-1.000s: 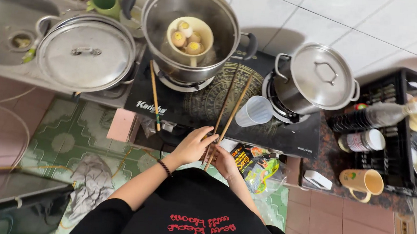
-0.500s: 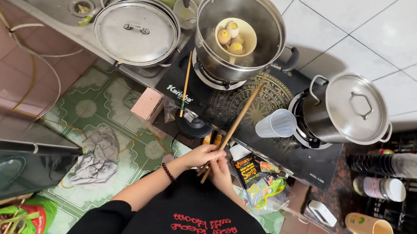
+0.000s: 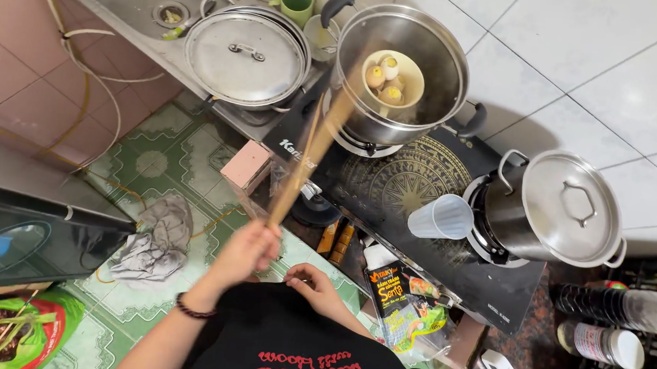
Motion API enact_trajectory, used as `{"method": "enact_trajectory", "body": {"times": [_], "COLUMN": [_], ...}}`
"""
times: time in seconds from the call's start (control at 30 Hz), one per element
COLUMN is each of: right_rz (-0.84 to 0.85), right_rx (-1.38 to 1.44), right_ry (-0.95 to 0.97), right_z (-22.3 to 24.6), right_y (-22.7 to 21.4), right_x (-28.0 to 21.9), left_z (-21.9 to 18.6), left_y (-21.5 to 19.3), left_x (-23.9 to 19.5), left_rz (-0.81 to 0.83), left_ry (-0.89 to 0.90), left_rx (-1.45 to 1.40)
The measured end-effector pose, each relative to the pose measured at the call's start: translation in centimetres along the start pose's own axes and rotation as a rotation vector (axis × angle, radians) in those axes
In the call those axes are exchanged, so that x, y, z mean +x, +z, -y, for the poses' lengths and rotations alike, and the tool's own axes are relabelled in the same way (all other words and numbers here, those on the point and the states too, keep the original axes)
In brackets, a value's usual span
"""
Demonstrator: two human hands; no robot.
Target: The person sits on the kitchen floor picking through water spinach, placing usable pieces into an orange plastic basket and discarding trimmings. They then move to the stove and use chopsticks to handle eggs boiling in a pot, transfer the eggs into an air fryer basket, and close the air fryer.
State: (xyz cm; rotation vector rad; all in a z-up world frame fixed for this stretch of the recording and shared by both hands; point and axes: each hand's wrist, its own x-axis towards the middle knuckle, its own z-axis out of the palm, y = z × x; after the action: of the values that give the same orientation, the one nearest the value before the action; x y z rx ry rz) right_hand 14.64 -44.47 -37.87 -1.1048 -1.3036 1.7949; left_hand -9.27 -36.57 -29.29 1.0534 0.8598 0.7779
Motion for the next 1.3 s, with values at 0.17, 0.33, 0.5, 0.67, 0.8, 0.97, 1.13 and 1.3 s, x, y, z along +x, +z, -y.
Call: {"method": "enact_trajectory", "body": {"times": [0.17, 0.33, 0.5, 0.67, 0.8, 0.97, 1.13, 1.3], "right_rz": [-0.059, -0.222, -0.338, -0.409, -0.436, -0.466, -0.443, -0.461], "right_rx": [-0.039, -0.043, -0.023, -0.001, 0.005, 0.015, 0.004, -0.007], "right_ry": [0.037, 0.070, 0.053, 0.052, 0.071, 0.096, 0.111, 0.118], "right_z": [-0.1, -1.0, -1.2, -1.4, -0.9, -0.3, 0.9, 1.5], "right_y": [-1.3, -2.8, -2.5, -1.2, -0.5, 0.0, 1.3, 1.8], "right_x": [0.7, 1.0, 1.6, 2.6, 3.6, 4.8, 5.8, 6.2], "left_z": [-0.5, 2.7, 3.5, 3.4, 3.2, 2.4, 1.9, 2.5], "left_y": [-8.9, -14.6, -16.9, -18.6, -19.1, -19.7, -20.5, -20.6], "left_x": [0.1, 3.7, 7.4, 10.2, 10.6, 10.1, 11.5, 13.0], "left_rz": [-0.283, -0.379, -0.421, -0.418, -0.420, -0.423, -0.396, -0.383], "left_ry": [-0.066, -0.281, -0.294, -0.276, -0.238, -0.265, -0.265, -0.187], "left_rx": [0.017, -0.112, -0.081, -0.065, 0.024, 0.109, 0.112, 0.121]}}
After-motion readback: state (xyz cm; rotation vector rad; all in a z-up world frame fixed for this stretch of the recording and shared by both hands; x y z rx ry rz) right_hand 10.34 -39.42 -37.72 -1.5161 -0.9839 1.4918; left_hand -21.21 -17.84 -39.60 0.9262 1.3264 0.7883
